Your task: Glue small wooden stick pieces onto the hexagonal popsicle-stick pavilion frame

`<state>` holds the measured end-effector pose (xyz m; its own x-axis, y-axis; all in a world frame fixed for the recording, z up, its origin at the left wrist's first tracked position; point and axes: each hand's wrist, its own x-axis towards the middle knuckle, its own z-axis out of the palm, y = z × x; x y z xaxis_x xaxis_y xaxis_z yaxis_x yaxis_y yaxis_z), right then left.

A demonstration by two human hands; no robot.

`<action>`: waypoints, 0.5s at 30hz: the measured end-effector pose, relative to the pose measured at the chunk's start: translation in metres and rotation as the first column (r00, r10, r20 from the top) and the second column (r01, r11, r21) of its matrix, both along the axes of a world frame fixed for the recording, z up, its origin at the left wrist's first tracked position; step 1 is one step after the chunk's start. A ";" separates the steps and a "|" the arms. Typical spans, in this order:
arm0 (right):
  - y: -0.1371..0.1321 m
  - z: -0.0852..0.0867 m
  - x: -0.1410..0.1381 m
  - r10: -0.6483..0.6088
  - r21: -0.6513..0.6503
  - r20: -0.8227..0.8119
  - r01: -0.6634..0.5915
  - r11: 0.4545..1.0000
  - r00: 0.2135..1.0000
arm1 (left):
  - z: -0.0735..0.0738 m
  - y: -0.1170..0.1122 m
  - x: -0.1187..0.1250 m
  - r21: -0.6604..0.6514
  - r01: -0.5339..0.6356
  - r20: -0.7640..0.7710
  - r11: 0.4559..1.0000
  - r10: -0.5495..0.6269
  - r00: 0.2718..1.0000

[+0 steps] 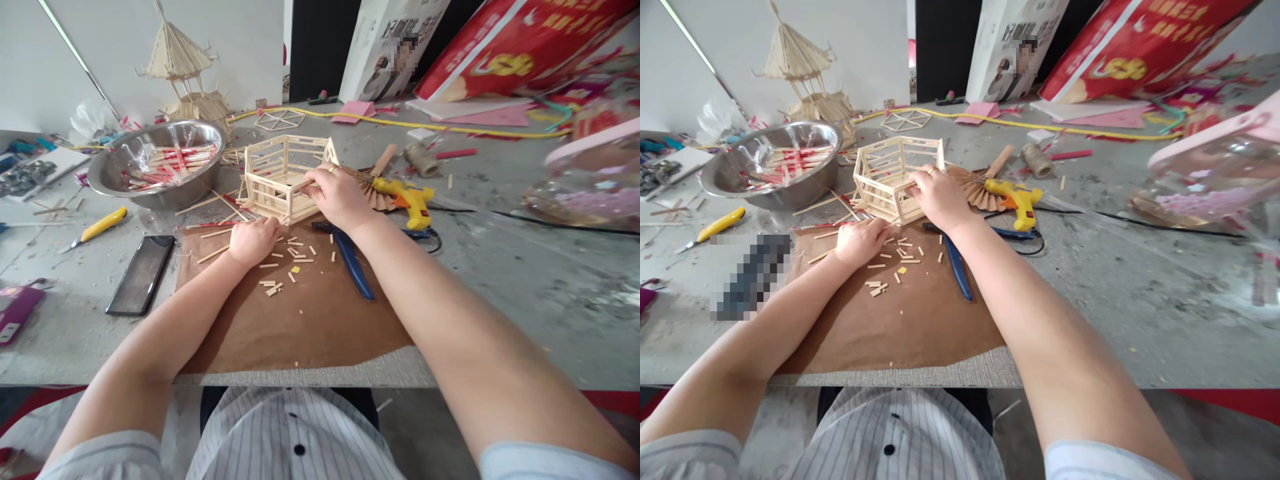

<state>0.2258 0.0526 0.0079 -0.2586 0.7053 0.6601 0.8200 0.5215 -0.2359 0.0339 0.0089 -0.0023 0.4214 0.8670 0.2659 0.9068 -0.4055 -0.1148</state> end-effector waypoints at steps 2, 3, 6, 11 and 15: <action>0.002 -0.002 0.000 0.004 0.012 -0.006 -0.004 1.000 1.000 | -0.001 -0.001 -0.002 0.009 -0.008 -0.001 1.000 0.008 1.000; 0.003 -0.003 0.001 0.006 0.023 -0.010 -0.005 1.000 1.000 | -0.001 -0.002 -0.003 0.014 -0.012 0.001 1.000 0.012 1.000; 0.007 -0.006 0.003 0.013 0.057 -0.024 -0.011 0.998 1.000 | 0.003 -0.004 -0.009 0.025 -0.024 0.023 0.999 0.023 0.999; 0.013 -0.011 0.011 0.026 0.069 -0.049 -0.022 0.997 0.998 | 0.028 0.006 -0.036 0.113 -0.129 0.166 0.985 0.110 0.980; 0.017 -0.014 0.017 0.016 0.046 -0.049 -0.014 0.999 0.999 | 0.046 0.021 -0.064 0.068 -0.276 0.191 0.959 0.259 0.947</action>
<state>0.2425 0.0691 -0.0063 -0.2351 0.6707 0.7035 0.8001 0.5444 -0.2517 -0.0299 0.0300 0.0441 0.1155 0.9094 0.3995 0.9896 -0.1403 0.0332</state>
